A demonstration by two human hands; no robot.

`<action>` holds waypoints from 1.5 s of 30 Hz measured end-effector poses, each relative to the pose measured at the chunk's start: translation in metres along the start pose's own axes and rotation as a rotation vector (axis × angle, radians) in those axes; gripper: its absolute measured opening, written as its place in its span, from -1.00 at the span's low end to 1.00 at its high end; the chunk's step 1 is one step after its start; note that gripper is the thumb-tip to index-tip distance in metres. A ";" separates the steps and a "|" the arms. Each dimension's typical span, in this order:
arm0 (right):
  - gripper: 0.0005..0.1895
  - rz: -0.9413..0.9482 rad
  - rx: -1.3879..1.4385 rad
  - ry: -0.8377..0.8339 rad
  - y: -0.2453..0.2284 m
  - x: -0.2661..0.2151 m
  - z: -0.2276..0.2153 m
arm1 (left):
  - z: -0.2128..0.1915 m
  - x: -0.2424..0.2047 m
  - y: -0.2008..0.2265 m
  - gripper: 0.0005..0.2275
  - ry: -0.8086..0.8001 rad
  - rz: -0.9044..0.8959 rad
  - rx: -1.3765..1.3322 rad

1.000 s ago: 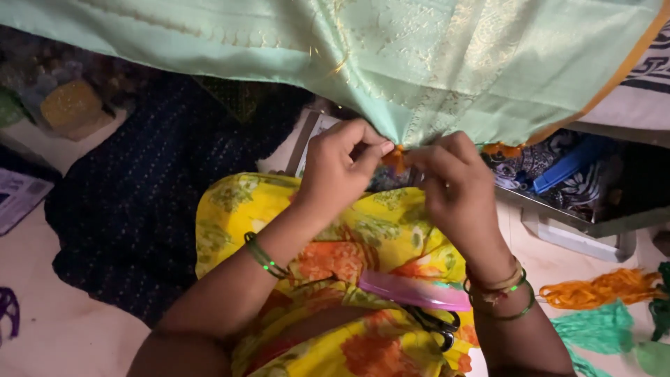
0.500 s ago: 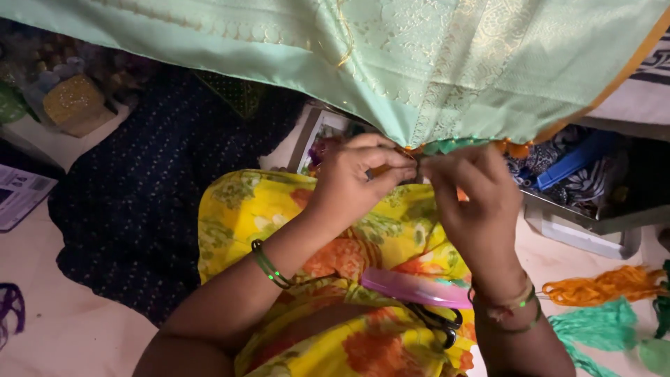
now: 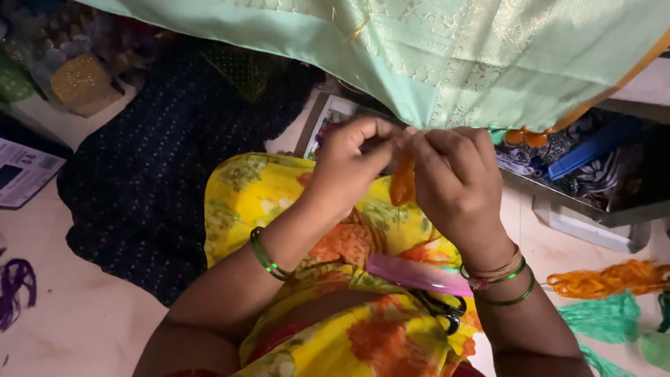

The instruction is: Adding decorative tassels (kuchu) to the border of a light green saree using colorful threads, a comb, and scissors.

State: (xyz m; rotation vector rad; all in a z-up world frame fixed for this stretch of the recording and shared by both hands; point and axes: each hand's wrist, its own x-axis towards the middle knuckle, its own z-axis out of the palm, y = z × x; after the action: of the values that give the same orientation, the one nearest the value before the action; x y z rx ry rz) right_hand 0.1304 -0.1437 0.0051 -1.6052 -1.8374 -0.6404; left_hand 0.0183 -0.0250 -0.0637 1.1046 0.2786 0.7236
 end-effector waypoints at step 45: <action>-0.96 0.705 0.947 0.230 -0.003 -0.021 -0.003 | 0.011 0.004 0.052 -0.92 -0.130 0.593 0.663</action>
State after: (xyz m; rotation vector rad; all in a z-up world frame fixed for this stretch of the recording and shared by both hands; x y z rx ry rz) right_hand 0.1292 -0.1606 -0.0081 -1.2769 -1.0026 0.3256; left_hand 0.0068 -0.0174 -0.0125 1.8995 0.0691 1.1170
